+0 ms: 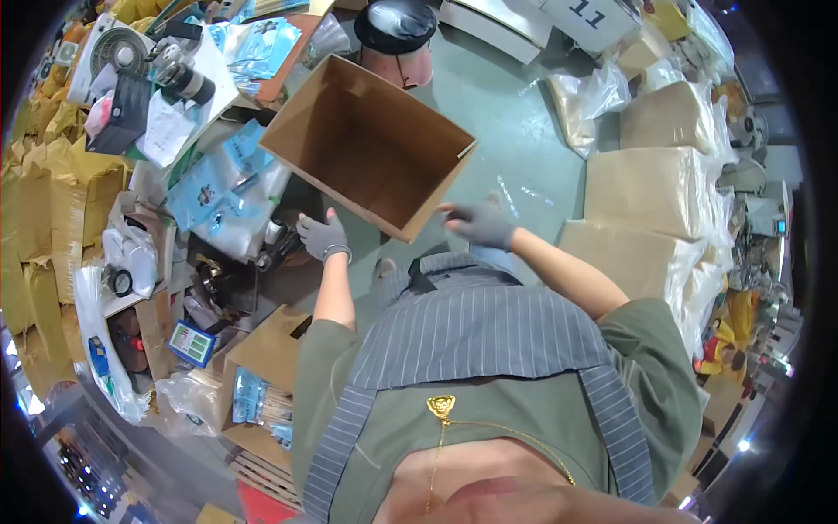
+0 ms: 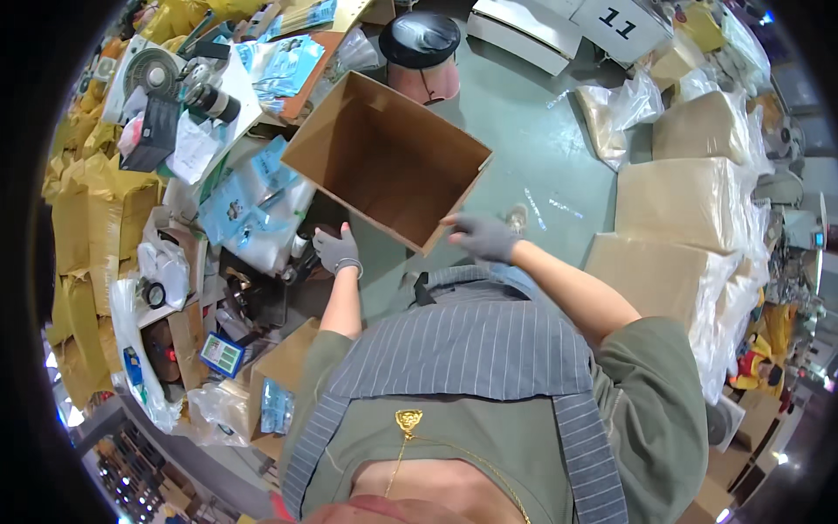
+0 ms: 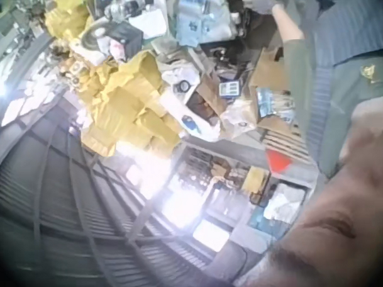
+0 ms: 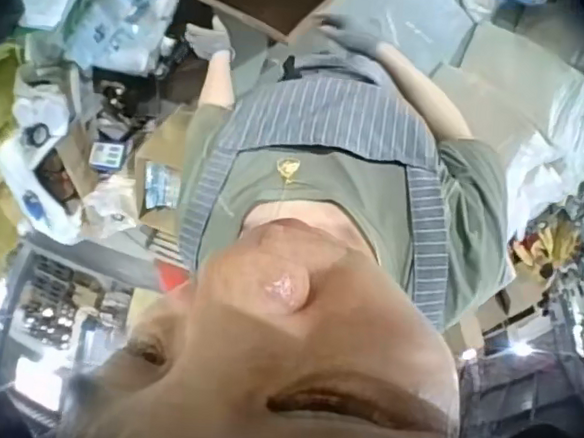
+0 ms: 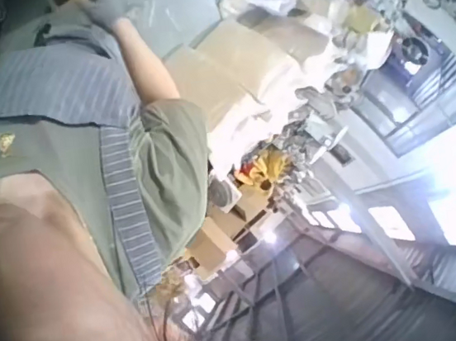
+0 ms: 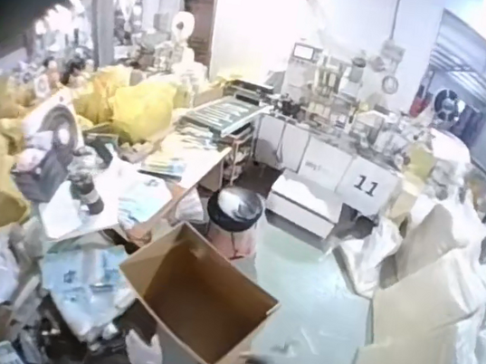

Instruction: Packaging bundles of wooden chopsticks into plastic bags and then into cardboard boxes on an assembly line.

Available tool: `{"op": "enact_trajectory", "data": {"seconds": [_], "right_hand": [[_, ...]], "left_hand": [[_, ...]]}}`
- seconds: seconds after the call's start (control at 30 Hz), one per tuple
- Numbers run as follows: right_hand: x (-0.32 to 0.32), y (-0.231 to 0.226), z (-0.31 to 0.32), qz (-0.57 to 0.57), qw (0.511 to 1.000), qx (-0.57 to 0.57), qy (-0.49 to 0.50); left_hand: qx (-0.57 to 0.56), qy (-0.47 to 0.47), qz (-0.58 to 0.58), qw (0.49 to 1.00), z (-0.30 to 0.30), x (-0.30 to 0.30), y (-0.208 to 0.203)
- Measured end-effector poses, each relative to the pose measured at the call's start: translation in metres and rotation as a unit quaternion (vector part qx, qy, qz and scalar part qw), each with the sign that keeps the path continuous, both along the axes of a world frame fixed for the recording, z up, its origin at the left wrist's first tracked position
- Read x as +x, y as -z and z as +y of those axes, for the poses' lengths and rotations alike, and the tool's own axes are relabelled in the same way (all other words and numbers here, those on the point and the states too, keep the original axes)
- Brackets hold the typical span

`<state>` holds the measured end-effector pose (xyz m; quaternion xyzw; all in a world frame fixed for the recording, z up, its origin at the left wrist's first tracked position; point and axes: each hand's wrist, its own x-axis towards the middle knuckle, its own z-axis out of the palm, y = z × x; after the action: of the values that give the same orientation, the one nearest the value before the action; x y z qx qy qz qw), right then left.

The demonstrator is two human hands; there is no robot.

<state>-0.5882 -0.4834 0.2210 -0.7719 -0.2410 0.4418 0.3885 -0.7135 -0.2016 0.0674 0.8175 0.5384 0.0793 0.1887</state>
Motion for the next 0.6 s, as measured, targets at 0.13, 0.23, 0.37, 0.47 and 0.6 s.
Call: {"op": "enact_trajectory", "data": {"seconds": [0.13,0.23,0.37,0.47,0.6], "right_hand": [[0.101,0.050,-0.125,-0.049,0.982,-0.126,0.132],[0.167,0.081,-0.229,-0.039,0.975,-0.159,0.152],[0.246,0.011,-0.274,0.067,0.949,-0.171,0.255],[0.346,0.020,-0.262,0.011,0.950,-0.158,0.268],[0.441,-0.002,-0.141,-0.136,0.982,-0.015,0.132]], "left_hand": [[0.040,-0.033,0.047,0.998,-0.066,0.071,0.013],[-0.051,-0.155,0.201,0.966,-0.094,0.122,0.026],[-0.038,-0.197,0.210,0.957,-0.125,0.140,0.038],[-0.093,-0.150,0.149,0.973,-0.140,0.186,0.017],[-0.101,-0.173,0.112,0.973,-0.136,0.221,0.022]]}}
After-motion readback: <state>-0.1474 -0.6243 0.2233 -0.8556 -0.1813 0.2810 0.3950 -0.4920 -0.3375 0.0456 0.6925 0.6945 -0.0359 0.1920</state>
